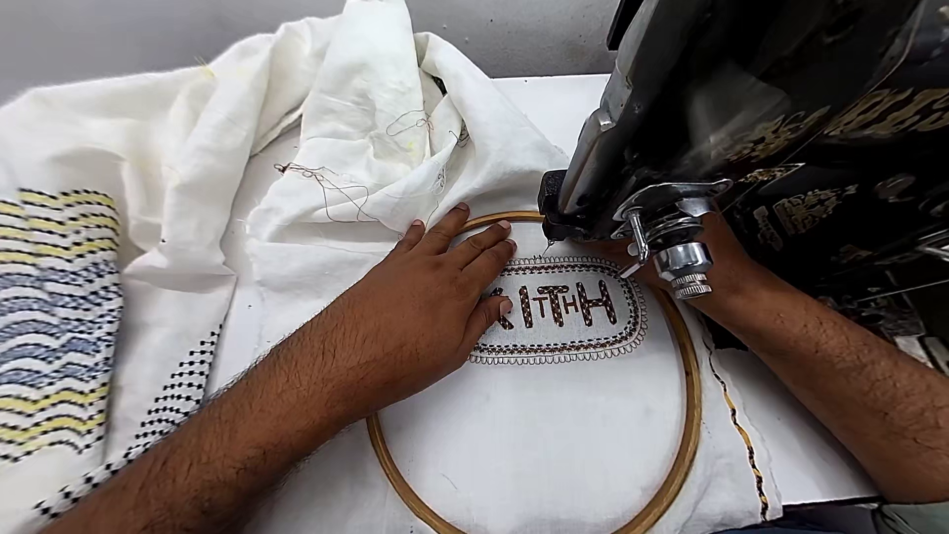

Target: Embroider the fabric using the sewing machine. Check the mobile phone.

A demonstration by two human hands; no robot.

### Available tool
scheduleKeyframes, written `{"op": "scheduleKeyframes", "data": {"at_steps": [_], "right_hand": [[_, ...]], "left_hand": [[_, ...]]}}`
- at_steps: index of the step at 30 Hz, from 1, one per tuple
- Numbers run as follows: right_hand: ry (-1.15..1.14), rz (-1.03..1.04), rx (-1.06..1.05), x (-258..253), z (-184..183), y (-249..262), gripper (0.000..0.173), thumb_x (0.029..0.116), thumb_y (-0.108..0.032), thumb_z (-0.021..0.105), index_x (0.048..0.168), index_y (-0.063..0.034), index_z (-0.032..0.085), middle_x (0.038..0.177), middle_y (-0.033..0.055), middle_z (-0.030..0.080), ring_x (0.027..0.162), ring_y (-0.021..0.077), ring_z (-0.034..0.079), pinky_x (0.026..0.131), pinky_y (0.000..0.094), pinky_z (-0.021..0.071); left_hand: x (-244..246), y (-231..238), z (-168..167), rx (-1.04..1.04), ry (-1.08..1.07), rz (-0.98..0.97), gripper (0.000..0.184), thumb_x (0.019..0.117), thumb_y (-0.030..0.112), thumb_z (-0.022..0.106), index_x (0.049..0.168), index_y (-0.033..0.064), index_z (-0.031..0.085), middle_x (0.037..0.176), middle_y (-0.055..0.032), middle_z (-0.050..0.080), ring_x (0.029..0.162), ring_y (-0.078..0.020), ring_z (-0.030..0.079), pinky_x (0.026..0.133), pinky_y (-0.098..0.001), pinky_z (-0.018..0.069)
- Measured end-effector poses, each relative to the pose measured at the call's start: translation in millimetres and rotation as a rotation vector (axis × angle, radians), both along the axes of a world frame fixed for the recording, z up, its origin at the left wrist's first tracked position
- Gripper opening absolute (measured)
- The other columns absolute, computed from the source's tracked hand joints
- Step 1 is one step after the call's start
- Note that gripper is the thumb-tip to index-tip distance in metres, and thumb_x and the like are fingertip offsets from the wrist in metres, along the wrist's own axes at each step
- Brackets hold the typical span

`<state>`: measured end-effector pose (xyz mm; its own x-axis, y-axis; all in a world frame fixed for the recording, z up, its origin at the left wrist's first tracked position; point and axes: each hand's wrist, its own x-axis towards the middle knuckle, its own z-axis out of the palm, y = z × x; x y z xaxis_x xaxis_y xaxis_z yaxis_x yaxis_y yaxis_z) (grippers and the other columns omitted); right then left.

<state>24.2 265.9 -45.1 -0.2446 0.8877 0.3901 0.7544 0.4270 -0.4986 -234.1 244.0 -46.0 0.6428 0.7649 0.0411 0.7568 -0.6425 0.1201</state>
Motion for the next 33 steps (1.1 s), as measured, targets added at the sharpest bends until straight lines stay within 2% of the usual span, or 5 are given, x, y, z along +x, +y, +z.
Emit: {"op": "scheduleKeyframes", "data": {"at_steps": [2,7,16,20,33], "right_hand": [[-0.009,-0.026,-0.059,-1.6,2.9,-2.5,0.012,0.0891,-0.011,0.068,0.096,-0.0011,0.066,0.083,0.0080,0.062,0.078,0.0090,0.059,0.073,0.0270,0.0469],[-0.026,-0.018,0.028,0.7,-11.1,8.4,0.011,0.0867,-0.014,0.069,0.086,-0.0030,0.066,0.076,0.0065,0.063,0.073,0.0089,0.060,0.067,0.0271,0.0459],[-0.019,0.025,0.031,1.1,-5.6,5.9,0.013,0.0861,-0.016,0.069,0.090,-0.0030,0.068,0.080,0.0067,0.064,0.077,0.0083,0.061,0.071,0.0264,0.0464],[-0.007,0.030,0.060,1.0,-7.9,6.0,0.014,0.0900,-0.018,0.067,0.093,-0.0047,0.067,0.081,0.0046,0.064,0.078,0.0050,0.060,0.071,0.0224,0.0463],[-0.045,0.020,0.102,0.2,-12.0,10.4,0.018,0.0870,-0.020,0.070,0.091,-0.0032,0.069,0.081,0.0095,0.066,0.078,0.0137,0.063,0.071,0.0311,0.0477]], "left_hand": [[-1.0,0.4,-0.1,0.000,0.001,-0.003,0.061,0.1075,0.050,0.028,0.152,0.0150,0.051,0.161,-0.0037,0.044,0.153,-0.0355,0.033,0.117,-0.0651,0.0309],[-1.2,0.1,-0.3,0.005,0.011,0.008,0.062,0.1074,0.051,0.028,0.152,0.0155,0.051,0.161,-0.0035,0.044,0.152,-0.0355,0.033,0.117,-0.0652,0.0313],[-0.8,-2.6,2.1,-0.019,0.014,0.008,0.061,0.1073,0.049,0.029,0.153,0.0149,0.051,0.162,-0.0030,0.044,0.153,-0.0350,0.032,0.118,-0.0652,0.0302],[-0.4,-2.3,1.8,-0.012,0.014,0.008,0.061,0.1073,0.049,0.028,0.152,0.0143,0.051,0.161,-0.0037,0.044,0.153,-0.0354,0.033,0.118,-0.0655,0.0305],[-0.9,0.0,-0.2,-0.003,0.004,0.005,0.060,0.1072,0.049,0.030,0.152,0.0148,0.051,0.161,-0.0034,0.044,0.152,-0.0351,0.033,0.117,-0.0655,0.0308]]}}
